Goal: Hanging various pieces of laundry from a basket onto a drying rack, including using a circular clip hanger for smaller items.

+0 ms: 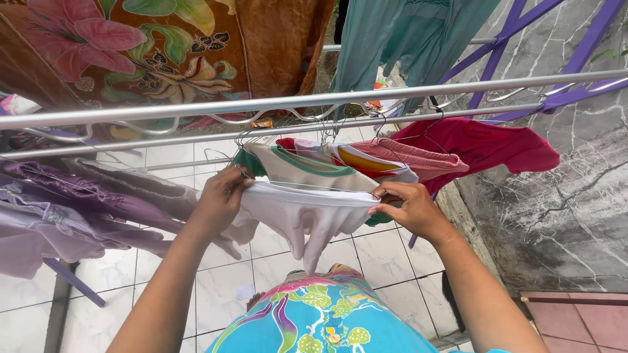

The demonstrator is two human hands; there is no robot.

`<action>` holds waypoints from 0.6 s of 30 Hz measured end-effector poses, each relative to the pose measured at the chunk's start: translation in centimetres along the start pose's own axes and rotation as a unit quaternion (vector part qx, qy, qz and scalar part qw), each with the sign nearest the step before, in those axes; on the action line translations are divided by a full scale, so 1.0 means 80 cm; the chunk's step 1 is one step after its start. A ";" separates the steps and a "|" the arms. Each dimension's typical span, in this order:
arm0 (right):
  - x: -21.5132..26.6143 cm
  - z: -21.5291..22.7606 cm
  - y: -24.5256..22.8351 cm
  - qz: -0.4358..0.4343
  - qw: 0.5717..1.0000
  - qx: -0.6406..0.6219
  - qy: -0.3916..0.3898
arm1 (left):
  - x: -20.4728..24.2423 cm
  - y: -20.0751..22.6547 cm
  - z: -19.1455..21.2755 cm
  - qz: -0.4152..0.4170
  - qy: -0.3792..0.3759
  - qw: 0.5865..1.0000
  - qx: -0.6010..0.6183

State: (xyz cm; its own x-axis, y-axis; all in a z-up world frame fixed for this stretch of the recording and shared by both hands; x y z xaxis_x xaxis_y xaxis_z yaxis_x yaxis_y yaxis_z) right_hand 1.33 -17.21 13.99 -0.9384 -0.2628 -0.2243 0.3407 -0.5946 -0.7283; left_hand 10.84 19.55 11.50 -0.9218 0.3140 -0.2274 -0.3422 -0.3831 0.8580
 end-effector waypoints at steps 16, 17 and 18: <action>0.002 -0.010 -0.060 0.054 0.990 0.132 -0.009 | 0.041 0.012 -0.033 -0.059 -0.071 0.955 -0.282; -0.003 -0.021 -0.069 0.099 0.986 0.132 -0.002 | 0.039 0.009 -0.035 -0.059 -0.059 0.963 -0.256; -0.008 -0.032 -0.078 0.144 0.981 0.130 0.006 | 0.037 0.005 -0.038 -0.060 -0.047 0.970 -0.230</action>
State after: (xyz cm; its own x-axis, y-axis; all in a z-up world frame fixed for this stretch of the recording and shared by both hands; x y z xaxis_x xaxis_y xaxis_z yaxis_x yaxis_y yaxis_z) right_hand -0.35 -11.39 17.02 -0.8014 -0.4403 -0.4048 0.5932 -0.6717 -0.4438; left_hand 7.41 17.71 9.80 -0.8573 0.4493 -0.2513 -0.5106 -0.6798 0.5265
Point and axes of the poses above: each hand's wrist, its own x-axis away from the middle knuckle, its own z-axis out of the back of the hand, y = z × x, the point moved 4 cm from there along -x, towards the middle knuckle, and after that the axes turned 9 degrees about z, right-handed, at the moved point
